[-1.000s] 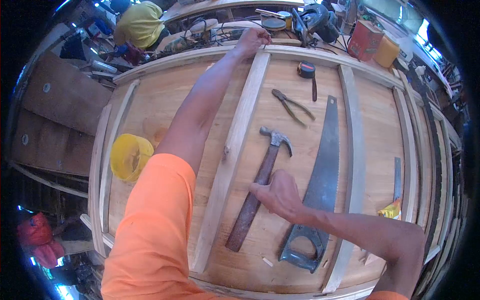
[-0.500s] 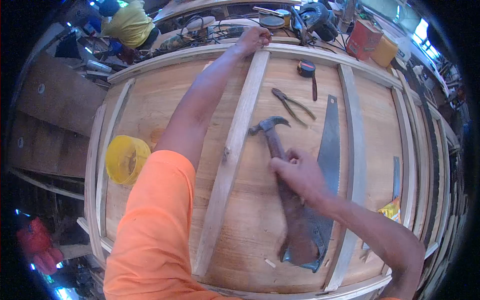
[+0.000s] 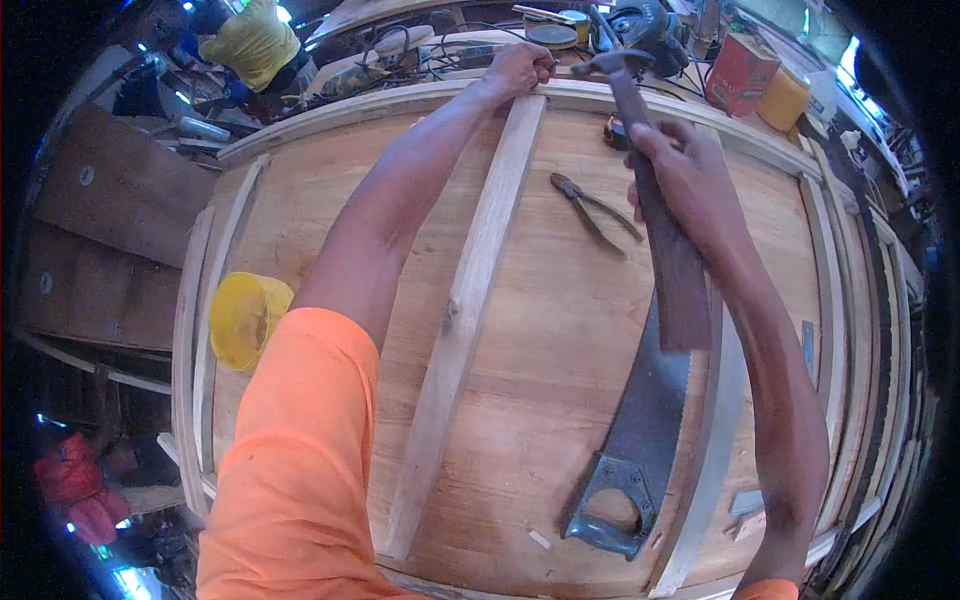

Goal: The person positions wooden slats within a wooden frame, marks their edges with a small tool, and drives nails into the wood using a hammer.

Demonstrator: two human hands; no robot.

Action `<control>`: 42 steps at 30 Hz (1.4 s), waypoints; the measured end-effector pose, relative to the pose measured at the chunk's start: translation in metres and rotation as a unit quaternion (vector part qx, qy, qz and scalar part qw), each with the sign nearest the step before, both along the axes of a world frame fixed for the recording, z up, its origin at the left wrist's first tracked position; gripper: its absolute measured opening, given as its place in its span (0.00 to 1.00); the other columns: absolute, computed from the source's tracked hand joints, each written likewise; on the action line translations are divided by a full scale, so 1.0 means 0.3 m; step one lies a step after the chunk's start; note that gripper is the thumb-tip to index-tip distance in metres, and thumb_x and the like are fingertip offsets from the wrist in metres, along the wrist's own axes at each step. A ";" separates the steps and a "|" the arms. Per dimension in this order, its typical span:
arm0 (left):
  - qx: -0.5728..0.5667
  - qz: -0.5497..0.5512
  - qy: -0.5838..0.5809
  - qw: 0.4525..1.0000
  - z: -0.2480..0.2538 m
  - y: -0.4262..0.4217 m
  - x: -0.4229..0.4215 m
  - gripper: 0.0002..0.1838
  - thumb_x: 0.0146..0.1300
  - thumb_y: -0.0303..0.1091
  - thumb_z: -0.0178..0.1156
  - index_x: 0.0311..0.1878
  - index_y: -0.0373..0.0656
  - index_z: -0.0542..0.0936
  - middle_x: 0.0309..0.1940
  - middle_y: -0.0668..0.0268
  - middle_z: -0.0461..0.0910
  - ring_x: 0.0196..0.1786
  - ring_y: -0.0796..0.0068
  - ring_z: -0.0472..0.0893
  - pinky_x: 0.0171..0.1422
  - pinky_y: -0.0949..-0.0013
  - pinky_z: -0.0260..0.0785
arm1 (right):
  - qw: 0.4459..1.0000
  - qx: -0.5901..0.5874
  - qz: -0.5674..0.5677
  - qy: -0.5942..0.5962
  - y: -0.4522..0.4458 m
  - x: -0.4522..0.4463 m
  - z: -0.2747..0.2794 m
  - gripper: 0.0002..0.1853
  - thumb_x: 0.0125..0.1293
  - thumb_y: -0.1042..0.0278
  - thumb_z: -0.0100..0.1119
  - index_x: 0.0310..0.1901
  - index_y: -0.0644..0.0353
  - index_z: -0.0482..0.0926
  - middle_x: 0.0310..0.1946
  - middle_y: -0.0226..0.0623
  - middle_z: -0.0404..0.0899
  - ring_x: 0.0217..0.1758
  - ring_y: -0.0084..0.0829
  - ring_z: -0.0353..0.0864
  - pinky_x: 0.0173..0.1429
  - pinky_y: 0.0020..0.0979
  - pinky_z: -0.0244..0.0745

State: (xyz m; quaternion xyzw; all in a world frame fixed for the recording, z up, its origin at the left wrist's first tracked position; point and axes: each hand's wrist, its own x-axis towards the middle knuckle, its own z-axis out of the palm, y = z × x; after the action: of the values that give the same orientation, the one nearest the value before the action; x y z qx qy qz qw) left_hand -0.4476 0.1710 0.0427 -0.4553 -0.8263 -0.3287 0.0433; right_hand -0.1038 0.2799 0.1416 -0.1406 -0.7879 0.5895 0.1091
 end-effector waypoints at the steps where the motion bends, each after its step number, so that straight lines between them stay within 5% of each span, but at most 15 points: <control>1: 0.008 -0.009 -0.010 1.000 -0.004 -0.002 0.002 0.05 0.65 0.26 0.64 0.41 0.37 0.85 0.32 0.66 0.85 0.39 0.76 0.81 0.46 0.64 0.74 | 0.998 0.041 -0.021 0.031 0.010 -0.039 -0.015 0.23 0.74 0.56 0.56 0.53 0.74 0.78 0.26 0.40 0.82 0.24 0.30 0.85 0.28 0.35 0.81; 14: -0.059 -0.027 0.011 0.998 0.000 0.035 -0.064 0.08 0.64 0.28 0.69 0.46 0.40 0.89 0.36 0.63 0.91 0.42 0.72 0.90 0.49 0.64 0.81 | 0.988 0.047 -0.100 0.104 0.048 -0.305 -0.179 0.17 0.70 0.63 0.57 0.47 0.72 0.80 0.24 0.45 0.84 0.24 0.35 0.89 0.29 0.38 0.85; 18: -0.057 -0.040 0.021 0.997 -0.005 0.039 -0.067 0.08 0.64 0.26 0.68 0.44 0.35 0.89 0.34 0.61 0.90 0.40 0.74 0.88 0.50 0.67 0.80 | 0.999 0.041 -0.019 0.030 0.064 -0.327 -0.230 0.19 0.69 0.66 0.56 0.54 0.72 0.82 0.22 0.46 0.84 0.24 0.37 0.89 0.29 0.39 0.85; 23: -0.068 -0.035 0.014 0.997 0.011 0.037 -0.050 0.09 0.64 0.28 0.68 0.44 0.34 0.89 0.34 0.60 0.91 0.39 0.72 0.89 0.50 0.66 0.81 | 0.979 0.063 -0.166 0.104 0.005 -0.307 -0.217 0.20 0.70 0.65 0.55 0.56 0.72 0.82 0.23 0.44 0.85 0.24 0.36 0.89 0.30 0.39 0.85; 26: -0.071 -0.023 0.017 0.997 0.009 0.040 -0.042 0.09 0.65 0.30 0.68 0.44 0.36 0.89 0.35 0.60 0.91 0.39 0.71 0.89 0.50 0.65 0.81 | 0.994 0.051 -0.074 0.070 0.051 -0.283 -0.166 0.19 0.70 0.65 0.55 0.54 0.72 0.83 0.24 0.46 0.85 0.23 0.35 0.89 0.30 0.39 0.85; 30: -0.058 -0.002 0.032 0.998 0.001 0.038 -0.045 0.09 0.62 0.33 0.71 0.44 0.42 0.91 0.35 0.62 0.91 0.40 0.69 0.90 0.49 0.63 0.81 | 0.973 0.088 -0.161 0.143 0.055 -0.299 -0.202 0.18 0.70 0.64 0.55 0.50 0.72 0.83 0.24 0.46 0.85 0.24 0.35 0.89 0.31 0.39 0.85; 34: -0.078 -0.016 0.032 0.996 0.001 0.024 -0.037 0.09 0.64 0.30 0.69 0.44 0.36 0.89 0.36 0.57 0.91 0.41 0.68 0.89 0.51 0.62 0.81 | 0.986 0.100 -0.076 0.112 0.064 -0.288 -0.193 0.25 0.70 0.63 0.55 0.62 0.71 0.80 0.23 0.43 0.84 0.24 0.33 0.87 0.30 0.35 0.84; 37: -0.031 -0.032 0.079 0.996 -0.012 0.002 -0.007 0.09 0.64 0.26 0.66 0.46 0.36 0.87 0.38 0.57 0.89 0.45 0.64 0.89 0.54 0.62 0.79 | 0.974 0.042 -0.165 0.152 0.030 -0.252 -0.182 0.32 0.69 0.62 0.57 0.73 0.67 0.72 0.21 0.39 0.80 0.23 0.29 0.86 0.29 0.35 0.82; 42: 0.059 -0.139 0.216 0.965 -0.084 -0.102 0.081 0.08 0.64 0.22 0.62 0.44 0.39 0.85 0.38 0.58 0.88 0.44 0.64 0.88 0.52 0.62 0.80 | 0.981 0.012 -0.135 0.137 0.077 -0.190 -0.144 0.32 0.70 0.62 0.56 0.73 0.66 0.72 0.23 0.38 0.82 0.22 0.28 0.85 0.28 0.33 0.81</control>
State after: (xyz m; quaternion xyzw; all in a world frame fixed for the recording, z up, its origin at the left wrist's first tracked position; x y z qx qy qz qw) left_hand -0.4234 0.1402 0.0175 -0.6222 -0.7052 -0.2737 0.2017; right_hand -0.1608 0.3029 0.0984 -0.1625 -0.7462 0.5738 0.2959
